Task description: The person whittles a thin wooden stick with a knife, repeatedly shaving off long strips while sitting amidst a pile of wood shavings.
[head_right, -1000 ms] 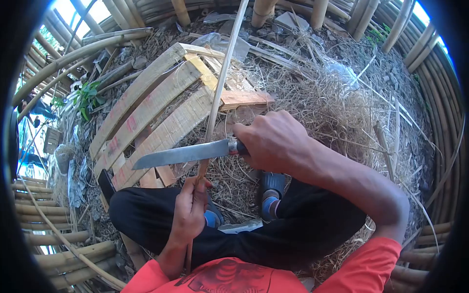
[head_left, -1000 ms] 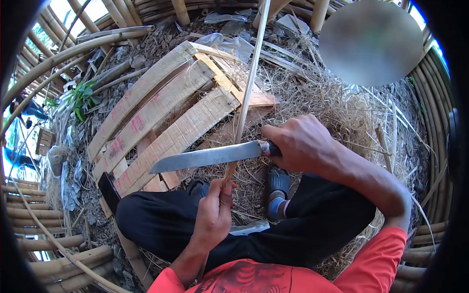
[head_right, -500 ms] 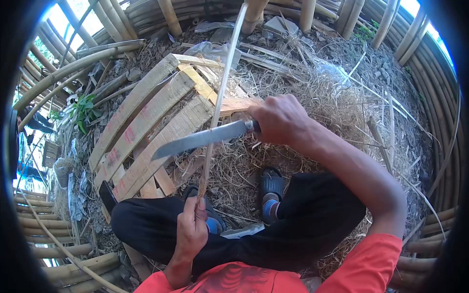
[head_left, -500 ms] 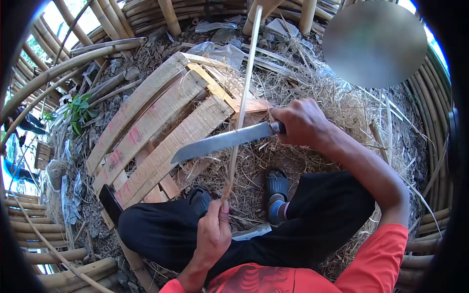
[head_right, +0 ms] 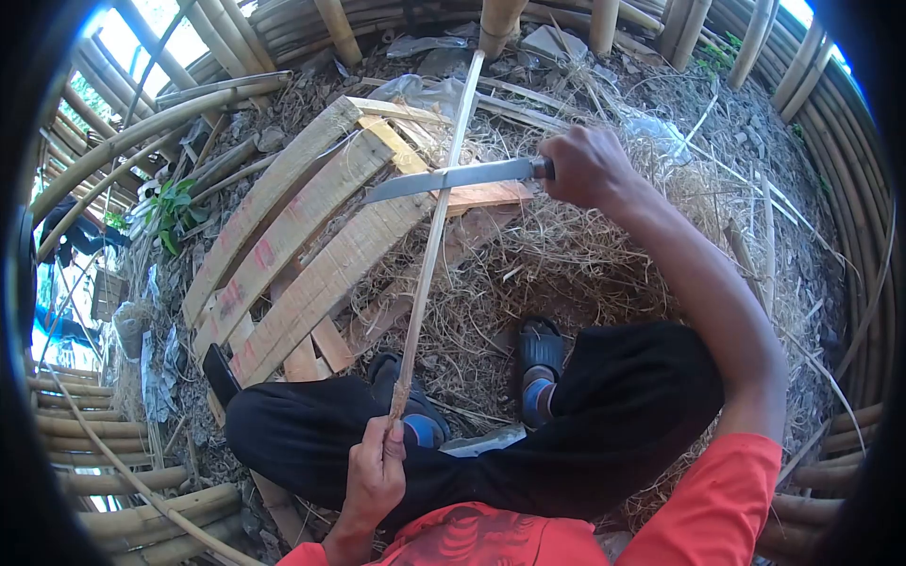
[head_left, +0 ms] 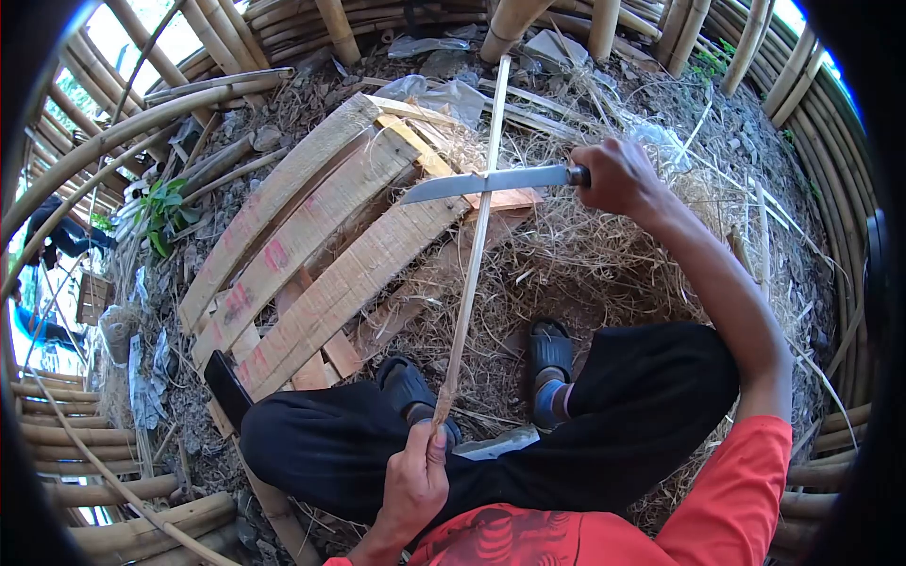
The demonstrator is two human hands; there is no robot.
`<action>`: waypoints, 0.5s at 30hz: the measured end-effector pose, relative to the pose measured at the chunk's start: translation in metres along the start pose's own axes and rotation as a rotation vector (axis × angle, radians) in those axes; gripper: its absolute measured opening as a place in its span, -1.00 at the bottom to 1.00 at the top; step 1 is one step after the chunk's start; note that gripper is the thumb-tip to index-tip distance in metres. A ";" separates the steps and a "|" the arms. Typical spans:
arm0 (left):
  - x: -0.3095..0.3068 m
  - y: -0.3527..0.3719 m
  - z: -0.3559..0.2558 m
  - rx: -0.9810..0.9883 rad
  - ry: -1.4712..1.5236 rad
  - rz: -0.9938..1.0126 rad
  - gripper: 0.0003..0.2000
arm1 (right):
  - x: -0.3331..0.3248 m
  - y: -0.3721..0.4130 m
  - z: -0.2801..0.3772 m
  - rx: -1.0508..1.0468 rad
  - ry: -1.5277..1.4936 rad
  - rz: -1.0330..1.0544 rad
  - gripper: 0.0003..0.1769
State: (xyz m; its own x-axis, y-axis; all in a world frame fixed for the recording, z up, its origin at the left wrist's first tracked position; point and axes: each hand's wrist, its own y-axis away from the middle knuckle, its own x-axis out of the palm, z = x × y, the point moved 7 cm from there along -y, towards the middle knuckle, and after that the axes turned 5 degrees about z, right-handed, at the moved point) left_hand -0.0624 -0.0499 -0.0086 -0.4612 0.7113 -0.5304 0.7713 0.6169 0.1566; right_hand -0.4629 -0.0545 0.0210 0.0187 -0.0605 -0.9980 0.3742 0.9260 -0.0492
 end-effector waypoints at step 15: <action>-0.004 0.024 0.004 -0.138 0.102 0.113 -0.88 | -0.010 -0.001 -0.048 0.209 0.135 -0.013 -0.93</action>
State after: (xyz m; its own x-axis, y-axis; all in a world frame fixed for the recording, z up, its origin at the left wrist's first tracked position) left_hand -0.0400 -0.0393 -0.0064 -0.4225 0.8046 -0.4172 0.7563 0.5667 0.3270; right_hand -0.5084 -0.0370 0.0286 -0.1066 -0.0086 -0.9943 0.5572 0.8277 -0.0669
